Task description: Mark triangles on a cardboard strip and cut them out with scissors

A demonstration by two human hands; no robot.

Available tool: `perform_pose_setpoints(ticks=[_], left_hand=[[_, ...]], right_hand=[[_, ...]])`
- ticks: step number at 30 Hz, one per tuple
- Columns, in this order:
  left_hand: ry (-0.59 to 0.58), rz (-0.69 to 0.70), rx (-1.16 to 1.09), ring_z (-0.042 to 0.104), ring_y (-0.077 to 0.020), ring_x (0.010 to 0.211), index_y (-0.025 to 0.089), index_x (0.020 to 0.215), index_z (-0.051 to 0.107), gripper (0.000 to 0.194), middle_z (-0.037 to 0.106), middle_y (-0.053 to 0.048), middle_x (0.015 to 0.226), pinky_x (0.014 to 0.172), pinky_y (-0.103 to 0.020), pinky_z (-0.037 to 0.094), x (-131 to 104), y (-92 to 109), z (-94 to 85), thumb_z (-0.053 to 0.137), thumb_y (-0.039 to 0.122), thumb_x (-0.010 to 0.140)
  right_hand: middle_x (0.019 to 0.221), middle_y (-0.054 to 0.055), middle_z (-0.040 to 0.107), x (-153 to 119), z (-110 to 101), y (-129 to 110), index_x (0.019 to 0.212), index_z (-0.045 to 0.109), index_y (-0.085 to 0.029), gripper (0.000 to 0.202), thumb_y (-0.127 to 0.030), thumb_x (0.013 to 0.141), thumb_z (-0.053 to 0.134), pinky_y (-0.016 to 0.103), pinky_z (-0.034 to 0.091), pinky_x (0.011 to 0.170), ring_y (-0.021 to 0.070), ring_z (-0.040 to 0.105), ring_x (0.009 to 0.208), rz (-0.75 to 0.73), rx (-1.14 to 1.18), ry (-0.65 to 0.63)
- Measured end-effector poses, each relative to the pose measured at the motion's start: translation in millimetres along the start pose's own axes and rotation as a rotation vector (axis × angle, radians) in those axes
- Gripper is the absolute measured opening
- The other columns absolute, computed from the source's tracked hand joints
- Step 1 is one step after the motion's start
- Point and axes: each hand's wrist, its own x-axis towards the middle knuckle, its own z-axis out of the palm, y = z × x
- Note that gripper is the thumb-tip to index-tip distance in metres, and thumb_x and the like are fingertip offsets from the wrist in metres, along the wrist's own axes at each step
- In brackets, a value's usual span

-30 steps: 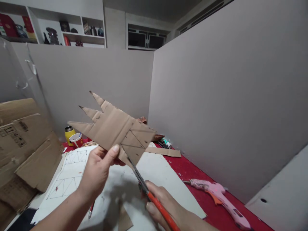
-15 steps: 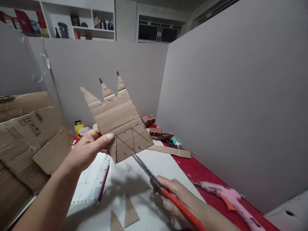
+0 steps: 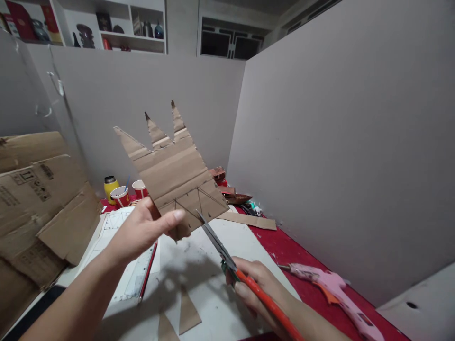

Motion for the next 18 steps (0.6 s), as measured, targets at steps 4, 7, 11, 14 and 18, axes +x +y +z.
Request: perform_pose_setpoints(ticks=[4, 7, 11, 14, 18], left_hand=[[-0.064, -0.077, -0.042, 0.073, -0.0196, 0.063, 0.014, 0.081, 0.074, 0.018, 0.075, -0.009, 0.068, 0.058, -0.026, 0.057, -0.1, -2.8, 13.3, 0.077, 0.032, 0.082], [-0.047, -0.073, -0.095, 0.073, -0.0185, 0.062, 0.014, 0.078, 0.073, 0.015, 0.075, -0.008, 0.066, 0.058, -0.025, 0.058, -1.3, -4.0, 16.8, 0.076, 0.029, 0.083], [-0.014, -0.068, -0.140, 0.072, -0.0165, 0.061, 0.015, 0.080, 0.074, 0.010, 0.076, -0.006, 0.066, 0.058, -0.022, 0.057, -3.4, -2.7, 18.3, 0.075, 0.025, 0.083], [-0.016, -0.073, -0.155, 0.071, -0.0155, 0.058, 0.015, 0.083, 0.075, 0.008, 0.075, -0.005, 0.064, 0.056, -0.021, 0.056, -3.4, -1.7, 20.5, 0.075, 0.023, 0.082], [-0.032, -0.084, -0.164, 0.070, -0.0159, 0.057, 0.014, 0.081, 0.075, 0.010, 0.074, -0.006, 0.063, 0.055, -0.022, 0.055, -3.3, -3.2, 23.1, 0.076, 0.023, 0.079]], right_hand=[[0.069, -0.004, 0.039, 0.6, -2.2, -8.9, 0.080, 0.044, -0.021, 0.052, -0.071, 0.095, 0.038, 0.023, 0.032, 0.051, 0.0119, 0.036, 0.059, -0.003, -0.013, -0.034], [0.071, -0.002, 0.042, 1.5, -5.4, -15.1, 0.082, 0.046, -0.020, 0.059, -0.077, 0.092, 0.034, 0.025, 0.034, 0.054, 0.0134, 0.036, 0.062, -0.038, -0.025, -0.059], [0.075, 0.001, 0.046, 1.1, -6.9, -13.8, 0.086, 0.049, -0.020, 0.064, -0.082, 0.089, 0.033, 0.025, 0.037, 0.054, 0.0150, 0.039, 0.065, -0.048, -0.016, -0.085], [0.074, 0.000, 0.047, 0.3, -5.9, -10.8, 0.087, 0.048, -0.020, 0.062, -0.080, 0.089, 0.034, 0.024, 0.037, 0.053, 0.0145, 0.039, 0.063, -0.034, -0.005, -0.079], [0.071, -0.001, 0.044, 0.3, -5.5, -13.8, 0.087, 0.049, -0.020, 0.063, -0.082, 0.088, 0.036, 0.024, 0.037, 0.050, 0.0143, 0.039, 0.062, -0.011, -0.023, -0.074]])
